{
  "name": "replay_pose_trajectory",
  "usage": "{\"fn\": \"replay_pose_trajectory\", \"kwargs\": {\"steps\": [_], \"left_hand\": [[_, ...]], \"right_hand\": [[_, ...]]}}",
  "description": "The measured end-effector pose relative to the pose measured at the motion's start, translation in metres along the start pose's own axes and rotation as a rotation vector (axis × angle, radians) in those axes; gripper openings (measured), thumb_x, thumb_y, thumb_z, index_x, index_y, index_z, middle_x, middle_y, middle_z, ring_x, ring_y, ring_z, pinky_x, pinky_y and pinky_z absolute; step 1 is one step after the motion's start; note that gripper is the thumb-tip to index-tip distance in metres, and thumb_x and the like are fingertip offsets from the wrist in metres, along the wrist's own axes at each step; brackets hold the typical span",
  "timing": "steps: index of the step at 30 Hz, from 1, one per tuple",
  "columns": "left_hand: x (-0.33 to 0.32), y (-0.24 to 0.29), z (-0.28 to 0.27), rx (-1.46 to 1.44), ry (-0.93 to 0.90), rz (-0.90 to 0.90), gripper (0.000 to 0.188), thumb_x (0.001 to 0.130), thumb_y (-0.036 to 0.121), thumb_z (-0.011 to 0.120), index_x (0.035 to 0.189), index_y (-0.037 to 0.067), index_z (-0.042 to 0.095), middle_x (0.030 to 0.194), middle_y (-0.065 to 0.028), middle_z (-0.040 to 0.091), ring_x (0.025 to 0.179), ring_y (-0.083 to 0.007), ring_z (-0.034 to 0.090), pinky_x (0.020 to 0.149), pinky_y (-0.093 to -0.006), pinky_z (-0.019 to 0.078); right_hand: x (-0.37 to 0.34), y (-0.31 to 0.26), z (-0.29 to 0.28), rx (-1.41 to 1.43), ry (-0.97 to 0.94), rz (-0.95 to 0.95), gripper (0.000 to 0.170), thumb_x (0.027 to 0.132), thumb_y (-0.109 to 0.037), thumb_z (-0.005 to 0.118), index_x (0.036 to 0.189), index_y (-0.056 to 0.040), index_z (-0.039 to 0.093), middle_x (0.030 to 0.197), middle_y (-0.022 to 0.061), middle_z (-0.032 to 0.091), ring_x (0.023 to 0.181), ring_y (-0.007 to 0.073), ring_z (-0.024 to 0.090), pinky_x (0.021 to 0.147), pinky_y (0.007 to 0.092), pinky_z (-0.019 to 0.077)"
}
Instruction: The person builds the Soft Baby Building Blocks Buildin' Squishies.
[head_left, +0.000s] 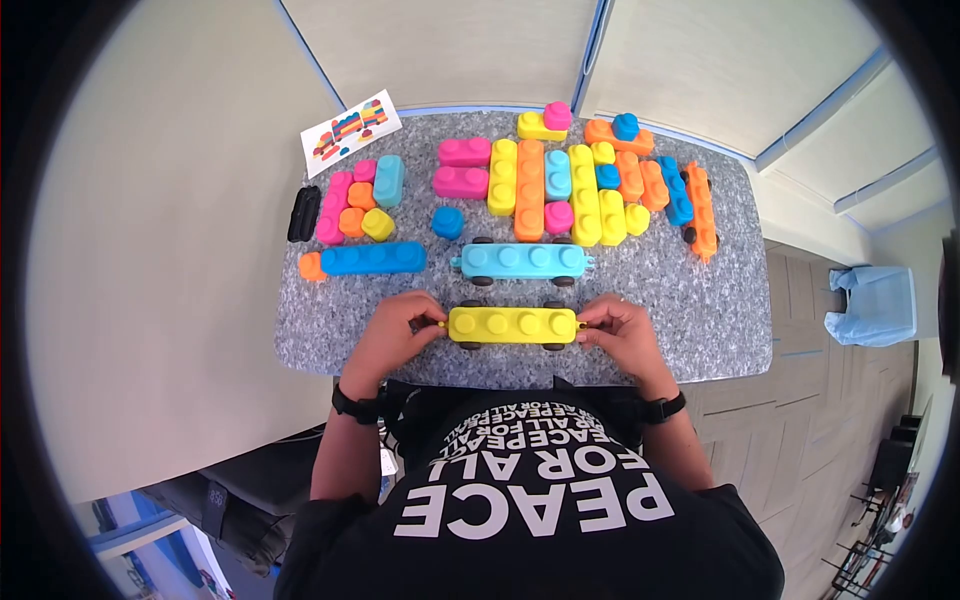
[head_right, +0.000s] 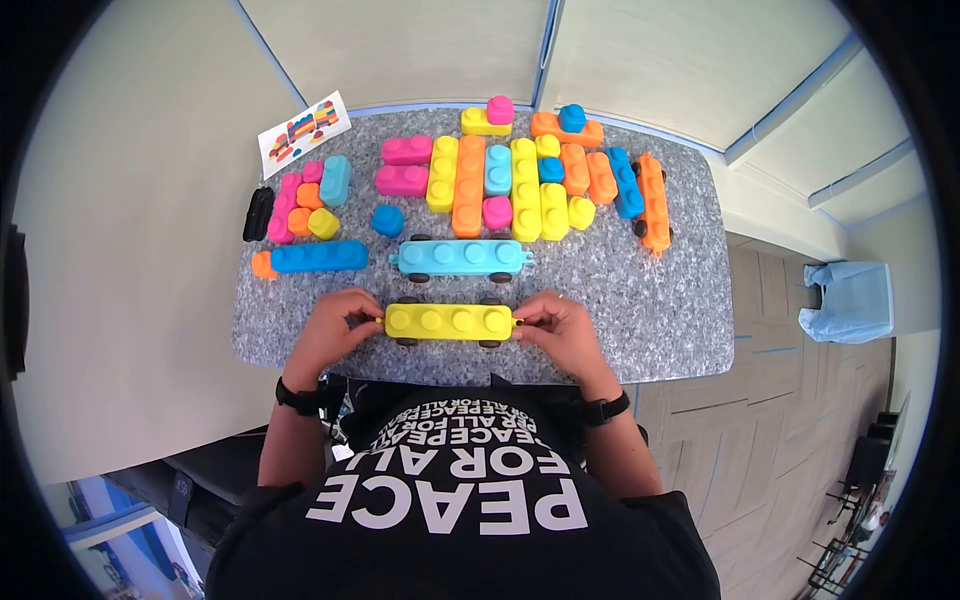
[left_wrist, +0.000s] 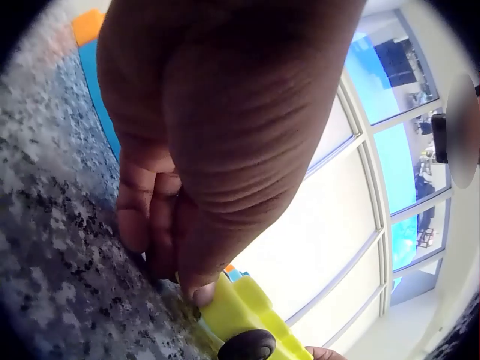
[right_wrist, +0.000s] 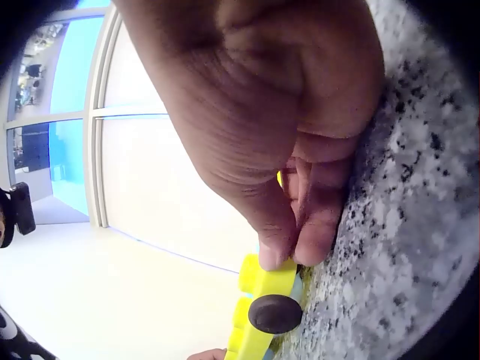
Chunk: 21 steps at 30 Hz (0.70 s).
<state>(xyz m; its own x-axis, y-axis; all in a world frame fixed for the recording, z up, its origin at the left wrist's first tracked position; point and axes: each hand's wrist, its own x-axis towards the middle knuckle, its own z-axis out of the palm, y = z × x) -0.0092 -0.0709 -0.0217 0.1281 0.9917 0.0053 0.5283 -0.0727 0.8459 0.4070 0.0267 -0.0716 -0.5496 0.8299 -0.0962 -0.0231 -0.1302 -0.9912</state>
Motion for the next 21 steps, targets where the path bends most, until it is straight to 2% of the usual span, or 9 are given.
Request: {"fn": "replay_pose_trajectory", "kwargs": {"steps": [4, 7, 10, 12, 14, 17, 20, 21], "left_hand": [[0.000, 0.000, -0.002, 0.023, -0.006, 0.027, 0.025, 0.090, -0.001, 0.092, 0.112, 0.001, 0.080, 0.105, -0.0091, 0.079, 0.089, -0.0209, 0.079, 0.079, -0.0333, 0.0625], [0.000, 0.005, -0.011, -0.044, -0.028, -0.045, 0.029, 0.090, 0.000, 0.093, 0.116, 0.002, 0.080, 0.108, -0.0094, 0.079, 0.093, -0.0204, 0.080, 0.080, -0.0335, 0.0634], [0.008, 0.012, -0.044, 0.102, 0.118, -0.040, 0.034, 0.089, 0.000, 0.094, 0.119, 0.003, 0.079, 0.113, -0.0093, 0.079, 0.097, -0.0209, 0.080, 0.082, -0.0341, 0.0640], [0.018, 0.019, -0.078, 0.228, 0.268, -0.005, 0.034, 0.089, 0.000, 0.093, 0.120, 0.003, 0.079, 0.115, -0.0102, 0.080, 0.098, -0.0221, 0.080, 0.082, -0.0346, 0.0644], [0.031, 0.009, -0.111, 0.235, 0.427, -0.018, 0.033, 0.091, -0.004, 0.089, 0.121, 0.002, 0.079, 0.114, -0.0117, 0.080, 0.098, -0.0247, 0.080, 0.083, -0.0369, 0.0653], [0.053, -0.005, -0.147, 0.469, 0.474, -0.090, 0.033, 0.095, -0.007, 0.084, 0.125, 0.003, 0.079, 0.118, -0.0094, 0.082, 0.101, -0.0201, 0.080, 0.086, -0.0373, 0.0652], [0.097, -0.021, -0.161, 0.446, 0.503, -0.107, 0.032, 0.094, -0.005, 0.084, 0.124, 0.002, 0.080, 0.116, -0.0130, 0.084, 0.103, -0.0251, 0.082, 0.088, -0.0398, 0.0658], [0.114, -0.029, -0.164, 0.496, 0.490, -0.115, 0.030, 0.094, -0.004, 0.084, 0.123, 0.002, 0.081, 0.118, -0.0153, 0.084, 0.106, -0.0296, 0.082, 0.091, -0.0426, 0.0659]], "right_hand": [[0.000, -0.003, 0.000, -0.028, 0.010, 0.010, 0.030, 0.097, 0.015, 0.084, 0.124, 0.0062, 0.078, 0.118, 0.0101, 0.076, 0.097, 0.0197, 0.082, 0.083, 0.0318, 0.0686], [-0.004, -0.009, -0.001, -0.020, 0.038, 0.038, 0.031, 0.099, 0.011, 0.084, 0.129, 0.0063, 0.076, 0.117, 0.0106, 0.078, 0.096, 0.0194, 0.081, 0.082, 0.0321, 0.0697], [-0.008, -0.012, -0.011, 0.084, 0.080, 0.111, 0.032, 0.103, 0.007, 0.082, 0.135, 0.0056, 0.074, 0.118, 0.0115, 0.080, 0.096, 0.0184, 0.081, 0.080, 0.0328, 0.0705], [-0.007, -0.015, -0.014, 0.092, 0.107, 0.123, 0.032, 0.106, 0.005, 0.081, 0.137, 0.0050, 0.074, 0.119, 0.0122, 0.080, 0.096, 0.0176, 0.080, 0.078, 0.0333, 0.0707], [-0.007, -0.016, -0.016, 0.090, 0.098, 0.121, 0.032, 0.107, 0.003, 0.080, 0.138, 0.0048, 0.074, 0.119, 0.0118, 0.080, 0.096, 0.0173, 0.080, 0.078, 0.0329, 0.0705], [-0.008, -0.016, -0.015, 0.085, 0.091, 0.113, 0.031, 0.108, 0.002, 0.080, 0.138, 0.0045, 0.074, 0.120, 0.0114, 0.080, 0.096, 0.0169, 0.080, 0.077, 0.0326, 0.0703], [-0.007, -0.015, -0.016, 0.091, 0.088, 0.116, 0.031, 0.109, 0.001, 0.079, 0.139, 0.0043, 0.073, 0.121, 0.0111, 0.080, 0.096, 0.0167, 0.079, 0.077, 0.0326, 0.0702], [-0.007, -0.014, -0.016, 0.093, 0.085, 0.119, 0.030, 0.109, 0.001, 0.079, 0.139, 0.0042, 0.073, 0.121, 0.0110, 0.080, 0.095, 0.0166, 0.079, 0.077, 0.0327, 0.0701]]}}
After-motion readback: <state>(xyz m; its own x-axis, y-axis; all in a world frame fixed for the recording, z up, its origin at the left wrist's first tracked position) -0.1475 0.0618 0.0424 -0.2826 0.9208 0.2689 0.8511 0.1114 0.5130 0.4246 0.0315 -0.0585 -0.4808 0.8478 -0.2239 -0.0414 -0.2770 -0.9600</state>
